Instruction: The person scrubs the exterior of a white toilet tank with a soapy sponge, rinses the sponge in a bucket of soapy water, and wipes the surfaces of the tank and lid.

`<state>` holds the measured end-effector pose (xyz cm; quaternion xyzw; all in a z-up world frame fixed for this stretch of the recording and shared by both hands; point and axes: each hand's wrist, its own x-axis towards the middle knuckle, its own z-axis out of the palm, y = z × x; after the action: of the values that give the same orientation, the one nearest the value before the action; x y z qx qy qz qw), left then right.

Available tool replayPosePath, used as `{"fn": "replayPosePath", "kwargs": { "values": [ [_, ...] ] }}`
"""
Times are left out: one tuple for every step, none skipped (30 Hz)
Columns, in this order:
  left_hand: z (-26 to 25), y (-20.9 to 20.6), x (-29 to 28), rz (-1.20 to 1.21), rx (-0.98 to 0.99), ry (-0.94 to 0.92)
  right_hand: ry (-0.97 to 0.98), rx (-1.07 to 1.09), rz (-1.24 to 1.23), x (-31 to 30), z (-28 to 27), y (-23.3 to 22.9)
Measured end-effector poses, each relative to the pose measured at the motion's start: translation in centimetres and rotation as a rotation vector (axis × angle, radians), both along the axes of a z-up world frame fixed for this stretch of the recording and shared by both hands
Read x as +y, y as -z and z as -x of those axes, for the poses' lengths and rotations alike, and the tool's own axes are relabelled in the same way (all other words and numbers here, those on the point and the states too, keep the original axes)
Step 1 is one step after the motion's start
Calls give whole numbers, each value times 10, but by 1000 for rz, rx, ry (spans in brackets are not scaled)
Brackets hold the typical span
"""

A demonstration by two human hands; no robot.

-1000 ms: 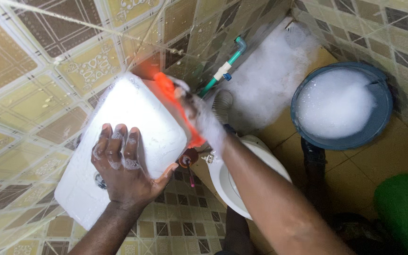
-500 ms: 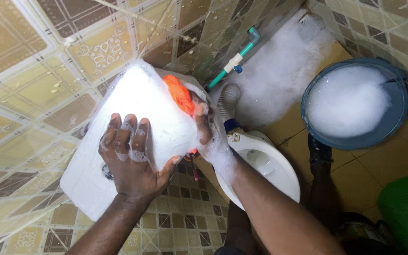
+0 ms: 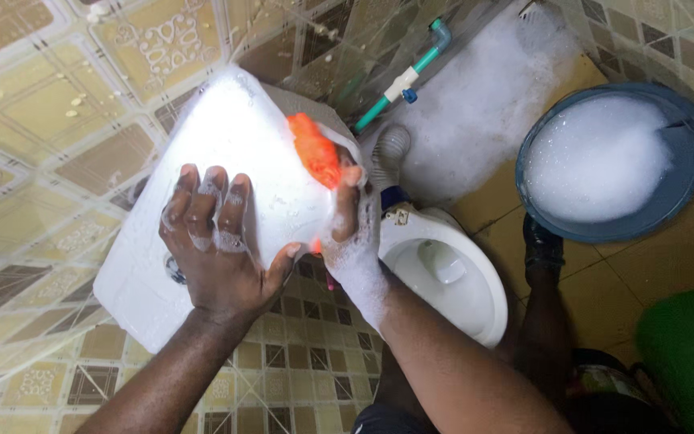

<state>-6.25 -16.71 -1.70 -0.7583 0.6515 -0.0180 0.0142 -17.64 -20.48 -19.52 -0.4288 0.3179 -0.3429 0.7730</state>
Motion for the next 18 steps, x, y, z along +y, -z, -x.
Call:
{"fn": "replayPosePath", "kwargs": {
  "values": [
    [0,0,-2,0,6,-6,9,-10,4,-11,-4,6],
    [-1,1,-3,3,6,1,16,-6,-15,-23,-9,16],
    [-2,2,-4,7,0,8,21,0,-44,-36,-14,29],
    [-2,1,-2,5,-5,8,11,10,-93,-48,-19,45],
    [-3,1,-1,2,-7,8,-19,19,-138,-60,-23,61],
    [-4,2,0,-21,-20,7,-59,42,-193,-71,-26,77],
    [-3,2,2,-43,-34,5,-148,50,-271,-80,-28,92],
    [-4,3,1,-37,-33,8,-145,52,-266,-85,-32,104],
    [-4,3,-1,-36,-31,5,-135,49,-297,-87,-36,115],
    [-4,2,-1,-41,-30,1,-128,44,-333,-85,-40,123],
    [-4,3,-1,-41,-30,2,-120,39,-369,-83,-44,126],
    [-4,3,-1,-43,-23,-8,-137,58,-380,-81,-45,125],
    [-3,3,0,-44,-15,-18,-162,81,-372,-79,-44,117],
    [-4,3,0,-44,-12,-18,-193,82,-342,-76,-39,104],
    [-4,3,0,-36,-9,-3,-203,37,-297,-73,-36,87],
    [-5,1,-1,-25,-14,12,-207,-71,-237,-71,-37,68],
    [-3,0,-1,-22,-19,11,-197,-229,-149,-70,-37,52],
    [-1,1,-1,-16,-3,1,-194,-307,-99,-72,-37,44]
  ]
}}
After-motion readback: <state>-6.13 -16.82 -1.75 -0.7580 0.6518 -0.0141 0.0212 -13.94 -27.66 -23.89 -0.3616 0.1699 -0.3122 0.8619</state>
